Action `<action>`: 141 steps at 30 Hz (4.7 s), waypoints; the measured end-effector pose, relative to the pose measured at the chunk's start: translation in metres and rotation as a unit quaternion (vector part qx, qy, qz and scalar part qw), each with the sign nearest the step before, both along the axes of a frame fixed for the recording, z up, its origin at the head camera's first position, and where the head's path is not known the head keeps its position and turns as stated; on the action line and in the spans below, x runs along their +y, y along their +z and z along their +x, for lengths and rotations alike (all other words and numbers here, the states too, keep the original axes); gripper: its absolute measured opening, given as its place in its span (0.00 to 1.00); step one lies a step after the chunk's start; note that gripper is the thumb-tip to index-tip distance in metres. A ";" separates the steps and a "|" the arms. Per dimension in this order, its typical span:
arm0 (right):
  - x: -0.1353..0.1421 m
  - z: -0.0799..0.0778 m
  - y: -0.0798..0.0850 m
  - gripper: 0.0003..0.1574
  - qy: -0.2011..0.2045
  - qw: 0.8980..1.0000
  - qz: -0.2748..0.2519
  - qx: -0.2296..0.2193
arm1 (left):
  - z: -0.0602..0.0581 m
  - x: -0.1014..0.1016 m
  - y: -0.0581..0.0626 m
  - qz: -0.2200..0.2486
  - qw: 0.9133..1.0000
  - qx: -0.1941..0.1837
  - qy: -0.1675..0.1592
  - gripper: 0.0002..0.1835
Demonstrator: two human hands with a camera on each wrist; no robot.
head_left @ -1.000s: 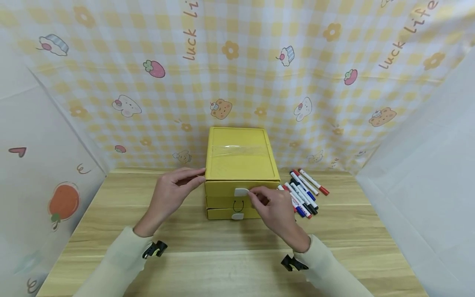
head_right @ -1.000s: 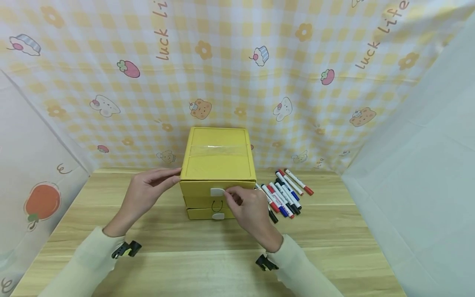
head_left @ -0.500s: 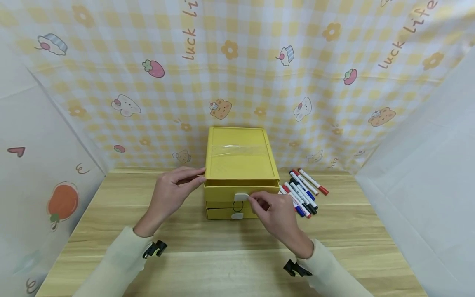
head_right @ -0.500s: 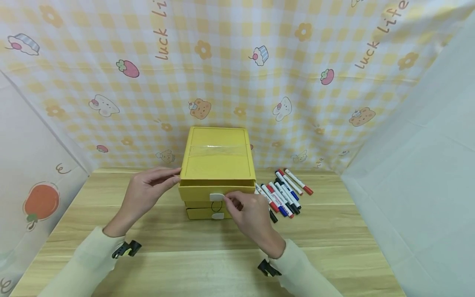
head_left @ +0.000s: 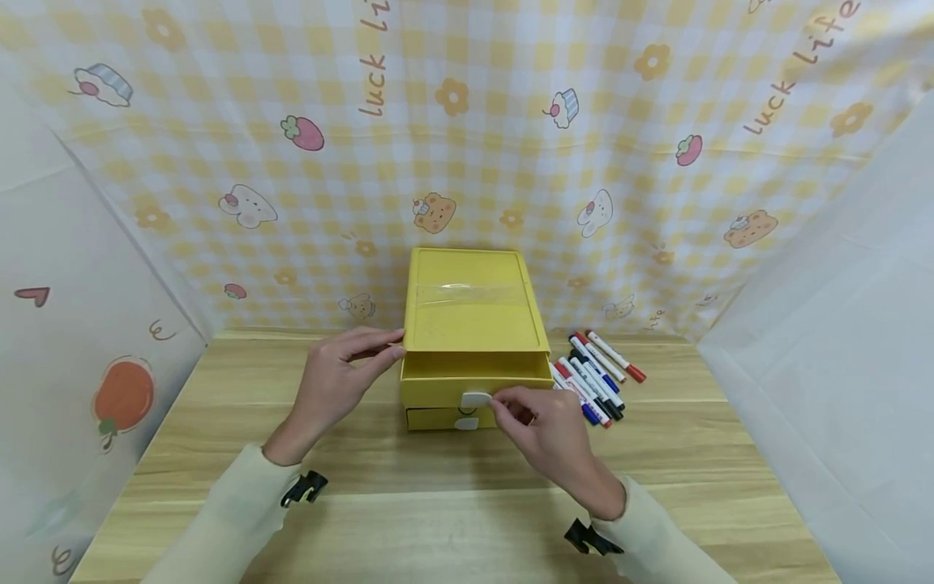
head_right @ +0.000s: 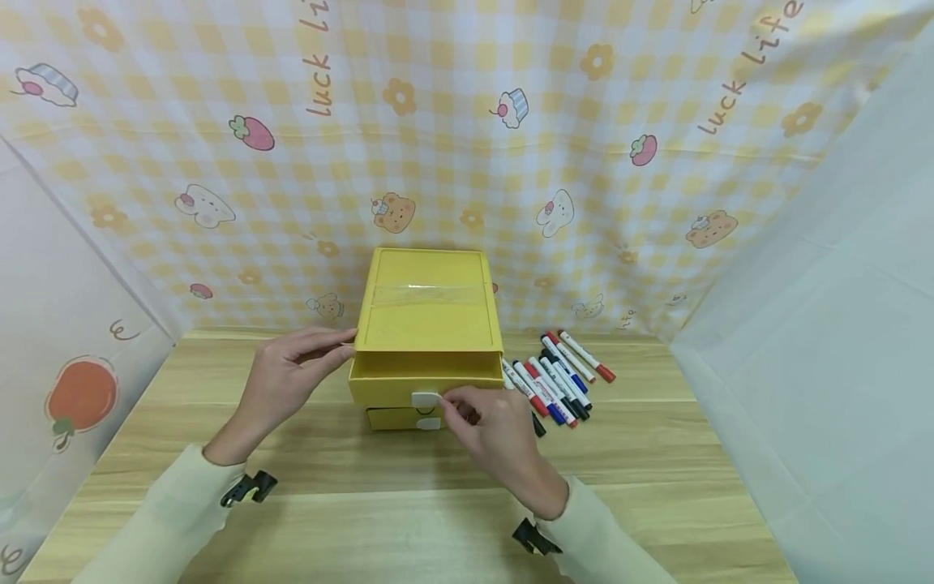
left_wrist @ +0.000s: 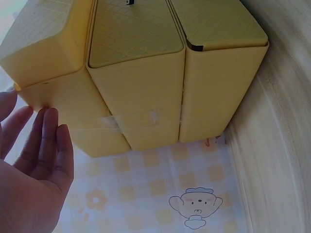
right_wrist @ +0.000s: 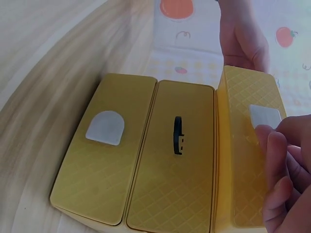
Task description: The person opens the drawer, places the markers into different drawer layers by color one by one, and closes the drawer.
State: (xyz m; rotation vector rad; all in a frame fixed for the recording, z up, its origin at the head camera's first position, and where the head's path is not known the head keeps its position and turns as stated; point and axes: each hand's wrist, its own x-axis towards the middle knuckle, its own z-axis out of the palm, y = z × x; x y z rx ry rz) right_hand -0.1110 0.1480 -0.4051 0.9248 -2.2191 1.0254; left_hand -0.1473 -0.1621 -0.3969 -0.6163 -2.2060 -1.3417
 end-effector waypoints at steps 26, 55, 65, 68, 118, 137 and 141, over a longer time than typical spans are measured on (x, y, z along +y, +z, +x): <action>0.003 0.027 0.001 0.09 0.018 1.000 -0.013 -0.008 | 0.000 0.000 -0.001 -0.001 1.000 -0.002 0.002 0.14; 0.008 0.039 -0.005 0.11 0.035 0.999 -0.014 0.009 | 0.001 0.000 0.000 -0.008 1.000 -0.024 0.009 0.14; 0.015 0.041 -0.006 0.11 0.050 0.999 -0.005 -0.010 | 0.001 0.000 0.000 -0.007 1.000 -0.013 0.009 0.14; 0.021 0.042 -0.008 0.10 0.053 0.998 0.000 -0.016 | 0.001 0.000 0.000 -0.007 1.000 -0.009 0.009 0.14; 0.155 -0.050 -0.097 0.09 -0.243 0.931 0.146 -0.230 | -0.003 0.002 -0.003 0.003 0.999 0.035 -0.021 0.15; 0.155 -0.049 -0.103 0.12 -0.260 0.914 0.175 -0.258 | -0.003 0.002 -0.005 -0.003 0.999 0.029 -0.018 0.15; 0.153 -0.048 -0.103 0.12 -0.265 0.909 0.184 -0.264 | -0.003 0.001 -0.005 -0.003 0.999 0.031 -0.018 0.15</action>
